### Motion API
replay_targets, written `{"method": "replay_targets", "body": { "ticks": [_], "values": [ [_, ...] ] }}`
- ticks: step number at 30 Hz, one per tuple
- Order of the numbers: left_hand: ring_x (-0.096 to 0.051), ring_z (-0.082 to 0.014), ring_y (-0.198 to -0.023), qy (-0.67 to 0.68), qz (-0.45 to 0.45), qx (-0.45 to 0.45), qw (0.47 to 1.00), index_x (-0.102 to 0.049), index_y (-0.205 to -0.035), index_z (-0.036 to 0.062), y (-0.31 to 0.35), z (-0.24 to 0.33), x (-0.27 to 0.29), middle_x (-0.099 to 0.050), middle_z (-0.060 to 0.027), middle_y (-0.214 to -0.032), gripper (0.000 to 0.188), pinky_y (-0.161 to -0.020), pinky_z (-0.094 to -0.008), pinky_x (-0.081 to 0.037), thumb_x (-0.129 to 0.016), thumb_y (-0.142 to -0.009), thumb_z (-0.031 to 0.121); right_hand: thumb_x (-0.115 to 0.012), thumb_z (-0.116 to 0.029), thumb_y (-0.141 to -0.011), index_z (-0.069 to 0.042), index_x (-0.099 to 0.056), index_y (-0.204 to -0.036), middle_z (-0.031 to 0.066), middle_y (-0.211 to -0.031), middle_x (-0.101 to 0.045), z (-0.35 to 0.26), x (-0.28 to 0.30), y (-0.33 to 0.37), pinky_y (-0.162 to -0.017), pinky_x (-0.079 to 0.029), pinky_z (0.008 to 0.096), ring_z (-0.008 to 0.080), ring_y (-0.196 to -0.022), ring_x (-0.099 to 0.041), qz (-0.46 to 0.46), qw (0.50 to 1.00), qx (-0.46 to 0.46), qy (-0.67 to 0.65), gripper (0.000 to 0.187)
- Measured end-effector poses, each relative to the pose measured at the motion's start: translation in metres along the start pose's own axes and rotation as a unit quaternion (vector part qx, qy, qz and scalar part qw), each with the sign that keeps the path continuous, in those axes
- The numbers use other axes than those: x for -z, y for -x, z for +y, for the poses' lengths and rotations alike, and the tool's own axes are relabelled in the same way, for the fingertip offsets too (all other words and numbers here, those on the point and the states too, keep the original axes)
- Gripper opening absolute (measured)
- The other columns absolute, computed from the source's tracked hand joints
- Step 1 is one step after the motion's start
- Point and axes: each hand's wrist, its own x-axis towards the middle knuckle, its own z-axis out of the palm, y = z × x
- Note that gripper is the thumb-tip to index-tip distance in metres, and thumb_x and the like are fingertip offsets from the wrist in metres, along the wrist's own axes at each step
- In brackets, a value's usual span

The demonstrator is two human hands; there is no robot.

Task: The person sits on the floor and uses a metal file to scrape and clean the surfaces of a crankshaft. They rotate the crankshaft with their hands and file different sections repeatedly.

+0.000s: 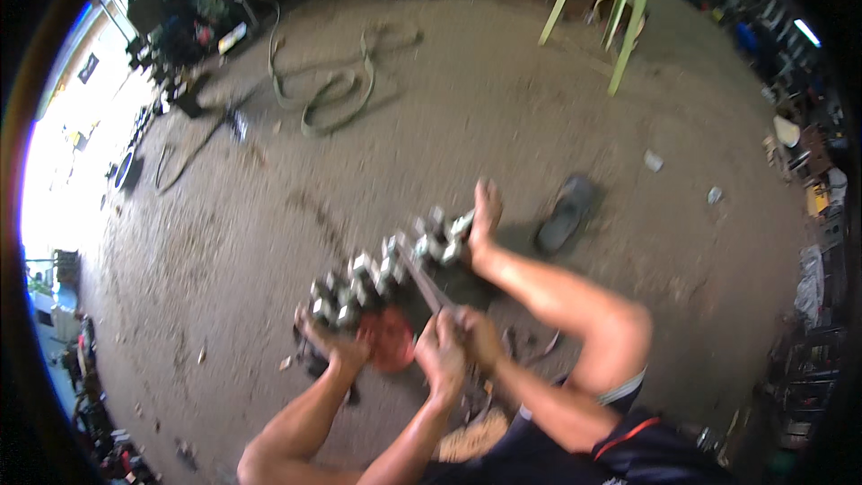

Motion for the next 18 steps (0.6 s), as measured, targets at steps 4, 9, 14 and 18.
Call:
{"method": "replay_targets", "body": {
  "ticks": [4,9,14,18],
  "values": [
    [-0.054,-0.0077,-0.064,0.119,0.011,0.025,0.993,-0.064,-0.087,-0.0022,-0.046,-0.039,-0.009,-0.063,-0.0038,-0.072,0.033,-0.057,-0.0245,-0.044,-0.05,-0.1,0.025,-0.059,-0.029,-0.085,0.001,-0.059,-0.109,0.0328,-0.088,-0.063,-0.022,0.025,0.048,-0.077,-0.049,0.0533,0.0459,-0.089,-0.063,-0.003,0.961,0.025,0.274,0.039],
    [-0.062,-0.0229,-0.063,-0.141,0.002,-0.134,0.981,-0.067,-0.085,-0.0013,-0.123,-0.011,-0.025,-0.067,-0.0136,-0.071,0.036,-0.062,-0.0375,-0.048,-0.052,-0.098,0.028,-0.045,-0.03,-0.098,-0.006,-0.065,-0.099,0.0169,-0.091,-0.067,-0.072,0.051,0.116,-0.076,-0.05,0.0437,0.0324,-0.084,-0.065,0.139,0.952,0.115,0.247,0.031],
    [-0.063,-0.0358,-0.088,-0.177,-0.07,-0.362,0.912,-0.068,-0.087,0.001,-0.14,0.053,-0.002,-0.067,-0.0172,-0.096,0.024,-0.077,-0.0413,-0.049,-0.06,-0.093,0.023,-0.051,-0.025,-0.096,-0.003,-0.045,-0.131,0.02,-0.111,-0.061,-0.176,0.085,0.057,-0.089,-0.047,0.0359,0.0258,-0.103,-0.059,-0.113,0.962,0.229,0.101,0.042],
    [-0.053,-0.0378,-0.108,-0.215,-0.092,-0.505,0.831,-0.07,-0.094,0.003,-0.106,0.068,0.02,-0.059,-0.0195,-0.117,0.017,-0.09,-0.0464,-0.045,-0.066,-0.087,0.018,-0.046,-0.029,-0.1,-0.001,-0.014,-0.144,0.0124,-0.135,-0.034,-0.24,0.089,0.025,-0.105,-0.024,0.0325,0.0158,-0.12,-0.033,-0.406,0.838,0.308,0.197,0.061]
  ]
}}
